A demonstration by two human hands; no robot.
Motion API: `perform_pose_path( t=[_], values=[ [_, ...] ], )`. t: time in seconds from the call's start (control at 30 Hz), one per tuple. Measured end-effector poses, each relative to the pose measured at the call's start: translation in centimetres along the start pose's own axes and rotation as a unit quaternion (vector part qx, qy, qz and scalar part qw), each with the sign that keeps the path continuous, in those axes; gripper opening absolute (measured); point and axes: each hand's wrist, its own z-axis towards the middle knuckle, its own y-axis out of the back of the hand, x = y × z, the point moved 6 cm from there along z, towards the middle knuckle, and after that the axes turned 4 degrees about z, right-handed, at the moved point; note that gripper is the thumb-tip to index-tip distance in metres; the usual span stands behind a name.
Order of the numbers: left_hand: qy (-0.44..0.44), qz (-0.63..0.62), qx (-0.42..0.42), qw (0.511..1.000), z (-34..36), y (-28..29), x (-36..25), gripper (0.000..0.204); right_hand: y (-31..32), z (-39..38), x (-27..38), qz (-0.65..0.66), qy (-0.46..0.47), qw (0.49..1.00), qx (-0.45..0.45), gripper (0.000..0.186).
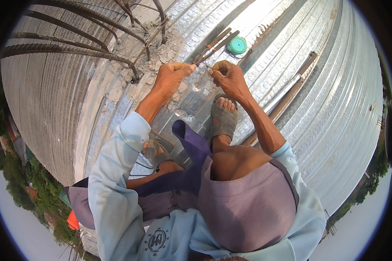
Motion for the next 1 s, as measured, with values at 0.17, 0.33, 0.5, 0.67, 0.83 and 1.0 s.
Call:
perform_pose_path(
  t=[0.17,0.33,0.5,0.67,0.83,1.0],
  values=[
    [-0.065,-0.048,0.058,0.995,-0.4,-2.3,-2.8,0.024,-0.2,-1.7,4.8,-0.035,0.065,0.995,-0.061,0.025],
    [-0.097,-0.058,0.014,0.994,-0.4,-1.2,-4.1,0.022,-0.2,-1.4,5.3,0.328,-0.026,0.944,-0.030,0.039],
    [-0.138,0.051,0.029,0.989,-1.0,-0.3,-5.9,0.019,0.9,-1.7,8.0,-0.019,0.234,0.970,-0.057,0.030],
    [-0.181,0.061,0.028,0.981,-1.5,0.0,-7.9,0.018,1.6,-1.7,10.7,-0.208,0.398,0.891,-0.064,0.022],
    [-0.181,0.020,-0.017,0.983,-1.7,0.1,-7.6,0.021,1.3,0.0,9.6,0.017,0.194,0.981,0.000,0.019],
    [-0.138,0.038,0.007,0.990,-1.9,-0.2,-7.4,0.025,0.4,-0.1,8.4,0.107,0.140,0.984,-0.009,0.023]
  ],
)
